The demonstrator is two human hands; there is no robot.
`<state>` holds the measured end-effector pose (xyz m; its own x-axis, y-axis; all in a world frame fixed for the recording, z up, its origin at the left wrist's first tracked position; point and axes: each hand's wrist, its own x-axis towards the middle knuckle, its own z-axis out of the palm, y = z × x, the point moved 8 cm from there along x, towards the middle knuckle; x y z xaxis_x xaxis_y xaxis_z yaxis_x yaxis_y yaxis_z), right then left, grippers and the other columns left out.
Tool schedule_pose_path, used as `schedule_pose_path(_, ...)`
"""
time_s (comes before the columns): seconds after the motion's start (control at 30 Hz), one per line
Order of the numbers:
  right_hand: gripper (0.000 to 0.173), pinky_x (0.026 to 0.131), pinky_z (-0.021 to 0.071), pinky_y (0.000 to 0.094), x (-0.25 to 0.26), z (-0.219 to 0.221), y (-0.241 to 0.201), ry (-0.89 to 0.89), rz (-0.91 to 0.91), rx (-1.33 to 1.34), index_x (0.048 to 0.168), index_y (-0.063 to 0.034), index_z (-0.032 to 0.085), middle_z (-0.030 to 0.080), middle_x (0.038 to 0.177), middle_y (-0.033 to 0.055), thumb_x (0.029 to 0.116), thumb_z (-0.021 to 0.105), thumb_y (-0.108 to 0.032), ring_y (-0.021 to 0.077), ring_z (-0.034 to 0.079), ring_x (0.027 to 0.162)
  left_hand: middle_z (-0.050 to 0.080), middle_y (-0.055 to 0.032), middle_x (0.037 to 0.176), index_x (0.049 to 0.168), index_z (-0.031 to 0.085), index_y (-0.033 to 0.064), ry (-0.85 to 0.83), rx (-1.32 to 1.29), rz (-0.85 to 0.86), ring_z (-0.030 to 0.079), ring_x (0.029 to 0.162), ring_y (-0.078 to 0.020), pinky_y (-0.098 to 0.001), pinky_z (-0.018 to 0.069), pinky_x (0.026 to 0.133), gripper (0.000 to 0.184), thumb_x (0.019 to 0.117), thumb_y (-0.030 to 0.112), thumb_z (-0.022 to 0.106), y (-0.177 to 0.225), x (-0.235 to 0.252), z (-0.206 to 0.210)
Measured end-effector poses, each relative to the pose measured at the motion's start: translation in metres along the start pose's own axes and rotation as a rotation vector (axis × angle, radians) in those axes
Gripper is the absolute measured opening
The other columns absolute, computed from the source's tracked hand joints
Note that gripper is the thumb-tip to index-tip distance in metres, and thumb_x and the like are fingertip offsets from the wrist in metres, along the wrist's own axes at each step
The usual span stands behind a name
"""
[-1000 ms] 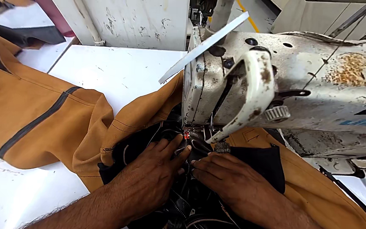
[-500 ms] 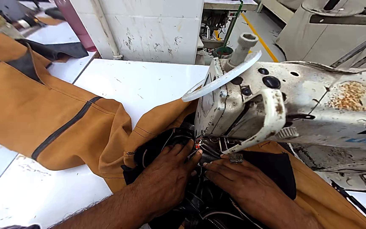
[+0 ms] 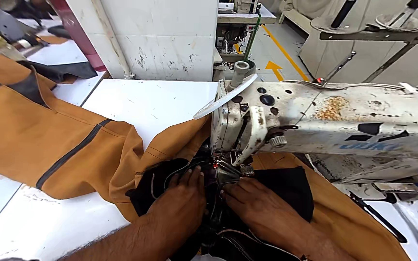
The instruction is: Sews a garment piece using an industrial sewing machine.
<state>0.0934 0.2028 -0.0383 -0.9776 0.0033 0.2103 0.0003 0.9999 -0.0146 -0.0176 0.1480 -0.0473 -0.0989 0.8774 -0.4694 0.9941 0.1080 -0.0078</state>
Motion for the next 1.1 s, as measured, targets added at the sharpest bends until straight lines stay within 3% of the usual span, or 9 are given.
schedule_pose_path(0.07, 0.023, 0.090, 0.0575, 0.0406, 0.003, 0.000, 0.000, 0.013, -0.003, -0.004, 0.109, -0.0072, 0.072, 0.072, 0.106, 0.0099, 0.0967, 0.053, -0.004, 0.0260, 0.070, 0.102, 0.020, -0.0259, 0.167, 0.160, 0.021, -0.0069, -0.158, -0.003, -0.030, 0.022, 0.156, -0.0398, -0.0586, 0.0270, 0.121, 0.080, 0.1053, 0.043, 0.052, -0.010, 0.010, -0.006)
schedule_pose_path(0.23, 0.016, 0.081, 0.0550, 0.0421, 0.011, -0.004, 0.011, -0.100, 0.085, 0.146, 0.101, -0.0085, 0.072, 0.067, 0.096, 0.0100, 0.0987, 0.057, -0.014, 0.0273, 0.067, 0.096, 0.017, -0.0115, 0.172, 0.164, 0.020, 0.0077, -0.178, 0.182, 0.095, 0.014, 0.159, -0.0290, -0.0571, 0.0092, 0.127, 0.075, 0.1033, 0.031, 0.057, -0.032, 0.026, -0.021)
schedule_pose_path(0.37, 0.009, 0.079, 0.0574, 0.0467, 0.016, -0.008, 0.002, -0.115, 0.060, 0.083, 0.097, -0.0025, 0.070, 0.068, 0.098, 0.0168, 0.0940, 0.061, -0.004, 0.0340, 0.069, 0.095, 0.050, -0.0199, 0.153, 0.147, 0.051, 0.0003, 0.345, 0.093, 0.269, 0.047, 0.144, -0.0335, -0.0535, 0.0351, 0.120, 0.047, 0.0999, 0.001, 0.051, -0.018, 0.003, -0.025)
schedule_pose_path(0.43, 0.014, 0.080, 0.0586, 0.0452, 0.013, -0.005, -0.005, -0.063, 0.071, -0.014, 0.100, -0.0007, 0.071, 0.069, 0.100, 0.0167, 0.0928, 0.059, 0.001, 0.0332, 0.069, 0.095, 0.047, -0.0145, 0.157, 0.146, 0.054, 0.0066, 0.405, 0.030, 0.455, 0.046, 0.145, -0.0292, -0.0476, 0.0393, 0.119, 0.050, 0.0978, -0.007, 0.048, -0.007, -0.009, -0.019)
schedule_pose_path(0.53, 0.022, 0.081, 0.0579, 0.0413, 0.007, 0.000, -0.016, 0.043, 0.084, -0.148, 0.102, 0.0000, 0.071, 0.069, 0.099, 0.0143, 0.0965, 0.050, 0.001, 0.0295, 0.069, 0.093, 0.052, -0.0074, 0.155, 0.143, 0.060, 0.0124, 0.373, -0.098, 0.534, 0.049, 0.144, -0.0236, -0.0410, 0.0395, 0.119, 0.048, 0.1006, -0.005, 0.044, -0.012, -0.006, -0.008)
schedule_pose_path(0.63, 0.025, 0.080, 0.0568, 0.0395, 0.003, 0.002, -0.016, 0.097, 0.091, -0.156, 0.104, -0.0016, 0.071, 0.067, 0.098, 0.0126, 0.1004, 0.046, -0.001, 0.0280, 0.068, 0.091, 0.068, -0.0027, 0.134, 0.121, 0.072, 0.0134, 0.576, -0.131, 0.524, 0.064, 0.123, -0.0202, -0.0384, 0.0505, 0.105, 0.034, 0.1022, 0.004, 0.045, -0.014, -0.001, -0.008)
schedule_pose_path(0.73, 0.025, 0.086, 0.0568, 0.0393, -0.001, 0.003, -0.005, 0.093, 0.099, -0.037, 0.110, -0.0064, 0.071, 0.068, 0.102, 0.0105, 0.0994, 0.049, -0.002, 0.0274, 0.068, 0.097, 0.072, -0.0034, 0.120, 0.109, 0.070, 0.0108, 0.707, -0.129, 0.558, 0.067, 0.113, -0.0194, -0.0379, 0.0525, 0.098, 0.027, 0.1025, 0.005, 0.044, -0.012, -0.006, -0.007)
schedule_pose_path(0.9, 0.025, 0.083, 0.0559, 0.0402, -0.002, 0.002, 0.004, 0.089, 0.110, 0.029, 0.110, -0.0110, 0.072, 0.068, 0.101, 0.0084, 0.0977, 0.052, -0.003, 0.0268, 0.067, 0.096, 0.069, -0.0100, 0.128, 0.107, 0.064, 0.0064, 0.728, -0.117, 0.667, 0.061, 0.130, -0.0246, -0.0415, 0.0442, 0.115, 0.027, 0.1067, 0.003, 0.037, -0.003, -0.017, -0.004)
schedule_pose_path(1.1, 0.024, 0.079, 0.0545, 0.0393, -0.002, -0.002, 0.002, 0.074, 0.135, 0.013, 0.106, -0.0088, 0.072, 0.067, 0.099, 0.0095, 0.0988, 0.050, -0.003, 0.0269, 0.067, 0.092, 0.074, -0.0088, 0.112, 0.104, 0.065, 0.0094, 0.835, -0.175, 0.647, 0.070, 0.110, -0.0210, -0.0355, 0.0532, 0.102, 0.023, 0.1072, 0.008, 0.042, -0.005, -0.018, -0.001)
